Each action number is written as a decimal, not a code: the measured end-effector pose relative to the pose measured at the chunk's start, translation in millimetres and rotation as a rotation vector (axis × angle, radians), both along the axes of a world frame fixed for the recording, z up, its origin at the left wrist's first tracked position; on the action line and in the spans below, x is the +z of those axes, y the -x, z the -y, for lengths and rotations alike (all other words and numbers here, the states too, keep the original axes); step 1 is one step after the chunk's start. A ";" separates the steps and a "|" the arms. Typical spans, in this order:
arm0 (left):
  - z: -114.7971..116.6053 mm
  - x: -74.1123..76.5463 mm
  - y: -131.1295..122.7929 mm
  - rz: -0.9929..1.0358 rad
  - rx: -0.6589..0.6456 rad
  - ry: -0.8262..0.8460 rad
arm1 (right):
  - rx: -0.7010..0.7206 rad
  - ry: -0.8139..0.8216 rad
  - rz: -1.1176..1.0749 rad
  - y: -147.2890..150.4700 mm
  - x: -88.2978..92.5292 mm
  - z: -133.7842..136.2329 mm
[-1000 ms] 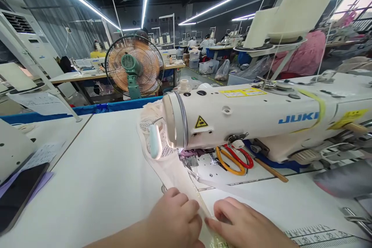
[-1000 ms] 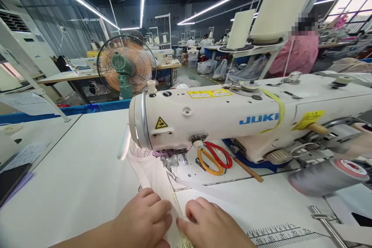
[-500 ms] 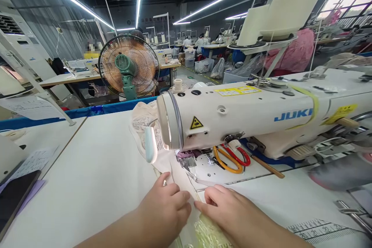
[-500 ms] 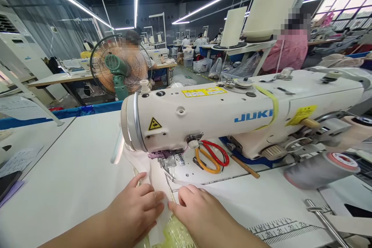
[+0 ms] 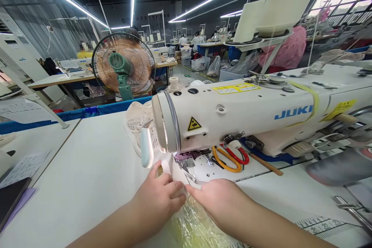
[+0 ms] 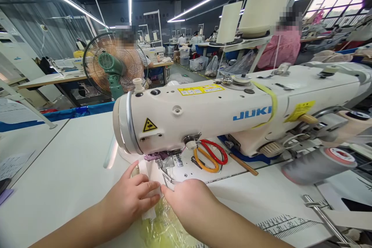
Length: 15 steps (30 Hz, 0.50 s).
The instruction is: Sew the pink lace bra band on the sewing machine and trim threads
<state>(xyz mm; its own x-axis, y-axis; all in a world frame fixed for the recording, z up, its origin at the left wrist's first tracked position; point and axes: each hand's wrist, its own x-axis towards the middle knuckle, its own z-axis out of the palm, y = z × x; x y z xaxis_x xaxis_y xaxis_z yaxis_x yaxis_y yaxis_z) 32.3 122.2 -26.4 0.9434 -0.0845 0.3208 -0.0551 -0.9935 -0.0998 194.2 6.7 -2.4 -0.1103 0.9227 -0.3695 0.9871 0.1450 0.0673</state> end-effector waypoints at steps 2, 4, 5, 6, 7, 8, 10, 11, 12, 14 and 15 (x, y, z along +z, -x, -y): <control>-3.4 1.1 0.7 -0.012 0.007 0.002 | 0.000 0.031 0.039 3.0 1.9 -4.1; -6.4 4.0 1.7 -0.051 0.024 0.028 | -0.006 0.036 0.064 5.4 -0.1 -7.4; -7.8 5.7 2.2 -0.075 0.031 0.048 | -0.012 0.020 0.069 6.3 -2.6 -8.8; -9.0 7.2 2.6 -0.098 0.035 0.065 | -0.021 -0.005 0.069 6.9 -5.8 -10.1; -10.3 8.3 2.9 -0.116 0.038 0.081 | -0.032 -0.026 0.069 7.4 -9.5 -11.4; -11.6 8.8 3.0 -0.127 0.040 0.092 | -0.041 -0.047 0.067 7.8 -13.0 -12.7; -14.7 7.9 2.5 -0.130 0.045 0.104 | -0.059 -0.072 0.051 9.2 -18.4 -15.6; -16.6 6.6 2.0 -0.121 0.047 0.107 | -0.071 -0.077 0.041 10.3 -19.6 -17.4; -18.7 5.1 1.4 -0.112 0.050 0.109 | -0.084 -0.078 0.031 11.8 -19.5 -19.3; -23.2 2.1 0.2 -0.100 0.044 0.105 | -0.109 -0.042 0.036 15.7 -15.9 -23.6; -25.5 1.0 -0.2 -0.102 0.043 0.100 | -0.117 -0.001 0.057 18.0 -12.9 -25.8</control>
